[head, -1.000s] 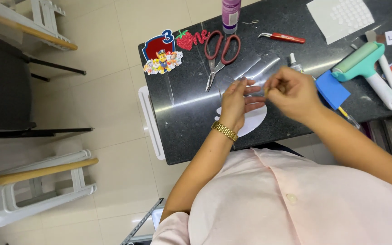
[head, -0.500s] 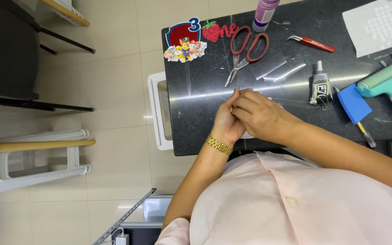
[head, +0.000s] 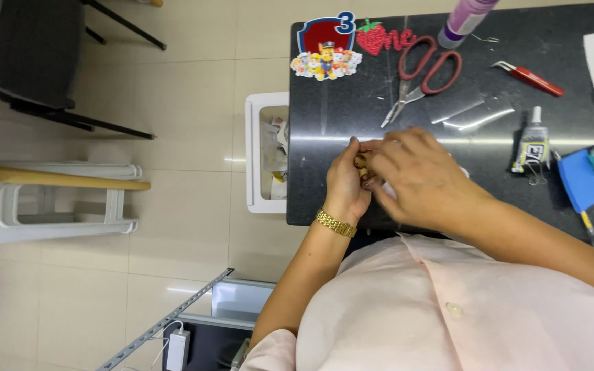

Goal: Attaching wooden support sticks to paper cutouts using glue to create cake toppers.

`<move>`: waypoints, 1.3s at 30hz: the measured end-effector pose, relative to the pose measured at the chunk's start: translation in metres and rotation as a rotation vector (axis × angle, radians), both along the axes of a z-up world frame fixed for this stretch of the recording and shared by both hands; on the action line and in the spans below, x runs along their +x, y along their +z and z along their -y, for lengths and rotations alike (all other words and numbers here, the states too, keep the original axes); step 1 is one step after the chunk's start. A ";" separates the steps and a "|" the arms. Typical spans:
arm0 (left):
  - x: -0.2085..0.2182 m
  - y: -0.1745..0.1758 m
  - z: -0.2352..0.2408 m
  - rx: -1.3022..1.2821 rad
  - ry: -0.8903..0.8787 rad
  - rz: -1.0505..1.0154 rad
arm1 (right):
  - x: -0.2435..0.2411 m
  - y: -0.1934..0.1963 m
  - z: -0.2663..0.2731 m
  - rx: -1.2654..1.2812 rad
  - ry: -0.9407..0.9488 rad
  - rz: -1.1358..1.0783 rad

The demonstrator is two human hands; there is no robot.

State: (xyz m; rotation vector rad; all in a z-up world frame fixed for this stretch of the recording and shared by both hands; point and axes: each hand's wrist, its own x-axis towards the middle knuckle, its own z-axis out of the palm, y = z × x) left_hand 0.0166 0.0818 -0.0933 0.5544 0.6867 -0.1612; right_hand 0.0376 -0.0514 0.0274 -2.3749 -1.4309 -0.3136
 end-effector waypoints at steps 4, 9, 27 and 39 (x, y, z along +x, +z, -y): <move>-0.004 0.033 -0.026 0.262 -0.100 0.216 | 0.004 0.002 0.003 -0.165 -0.273 -0.282; -0.005 0.018 -0.118 0.906 -0.346 0.277 | 0.018 -0.020 0.031 -0.162 -0.408 -0.717; 0.041 -0.211 -0.262 1.132 -0.106 -0.538 | -0.029 -0.087 0.147 0.155 -0.851 -0.859; 0.060 -0.185 -0.248 1.144 0.058 -0.688 | -0.043 -0.105 0.168 0.070 -0.928 -0.872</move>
